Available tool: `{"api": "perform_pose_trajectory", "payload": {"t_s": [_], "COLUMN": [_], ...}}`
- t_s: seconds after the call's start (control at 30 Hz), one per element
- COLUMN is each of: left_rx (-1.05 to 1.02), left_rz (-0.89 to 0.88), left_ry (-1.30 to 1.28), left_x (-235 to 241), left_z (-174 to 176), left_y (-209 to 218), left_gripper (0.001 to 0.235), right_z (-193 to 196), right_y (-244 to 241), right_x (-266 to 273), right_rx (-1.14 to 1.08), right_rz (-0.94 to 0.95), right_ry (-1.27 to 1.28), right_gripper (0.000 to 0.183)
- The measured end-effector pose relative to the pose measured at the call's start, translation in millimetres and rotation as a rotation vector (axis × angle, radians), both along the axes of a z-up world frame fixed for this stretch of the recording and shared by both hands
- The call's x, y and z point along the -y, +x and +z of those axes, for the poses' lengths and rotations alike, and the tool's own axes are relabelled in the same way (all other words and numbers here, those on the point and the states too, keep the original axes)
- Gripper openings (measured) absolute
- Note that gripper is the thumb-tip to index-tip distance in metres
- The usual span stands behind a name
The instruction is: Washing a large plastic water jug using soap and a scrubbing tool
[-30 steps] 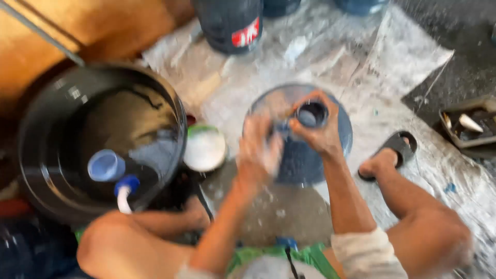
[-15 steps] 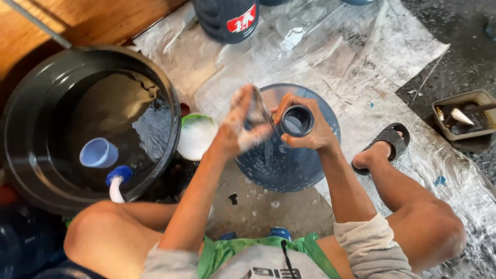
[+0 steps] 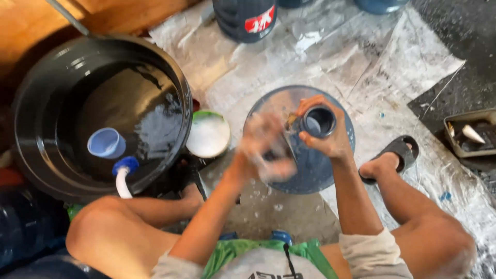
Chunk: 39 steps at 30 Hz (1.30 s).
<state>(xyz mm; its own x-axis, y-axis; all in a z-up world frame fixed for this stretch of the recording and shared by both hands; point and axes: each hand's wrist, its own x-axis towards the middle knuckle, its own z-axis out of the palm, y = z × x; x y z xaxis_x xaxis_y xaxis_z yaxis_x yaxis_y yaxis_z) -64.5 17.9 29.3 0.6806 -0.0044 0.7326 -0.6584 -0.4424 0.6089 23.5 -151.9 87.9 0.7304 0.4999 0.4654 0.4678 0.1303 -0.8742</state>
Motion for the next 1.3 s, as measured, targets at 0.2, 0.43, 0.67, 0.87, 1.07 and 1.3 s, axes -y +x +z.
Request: {"api": "perform_pose_trajectory", "payload": {"t_s": [0.2,0.43,0.67,0.87,1.07,1.3], "left_rx": [-0.032,-0.54,-0.487,-0.425,-0.406,-0.119], "left_rz": [0.311,0.457,0.216,0.397,0.673,0.315], "left_ry": [-0.003,-0.402,-0.838,-0.405,-0.301,-0.13], "left_x": [11.3,-4.8,21.6,28.7,22.0,30.8], "left_z": [-1.8,-74.8,1.5,-40.7,-36.6,-6.4], "left_y": [-17.7,30.9,-44.5,-32.0,-5.9,-37.3], "left_gripper": [0.08,0.054,0.064,0.076,0.099,0.104], "right_z": [5.9,17.6,6.2,-1.8,6.0,-2.3], "right_y": [-0.6,-43.1,-22.6,-15.2,-27.5,-1.1], "right_x": [-3.9,-22.0,-20.6,-13.4,-47.8,-47.7], "right_rx": [0.035,-0.153,-0.175,-0.137,-0.111,-0.119], "right_rz": [-0.051,-0.382,-0.296,-0.383,-0.421,-0.333], "right_ry": [0.034,-0.067,-0.012,0.071,0.048,0.128], "right_gripper": [0.036,0.025,0.027,0.021,0.022,0.026]}}
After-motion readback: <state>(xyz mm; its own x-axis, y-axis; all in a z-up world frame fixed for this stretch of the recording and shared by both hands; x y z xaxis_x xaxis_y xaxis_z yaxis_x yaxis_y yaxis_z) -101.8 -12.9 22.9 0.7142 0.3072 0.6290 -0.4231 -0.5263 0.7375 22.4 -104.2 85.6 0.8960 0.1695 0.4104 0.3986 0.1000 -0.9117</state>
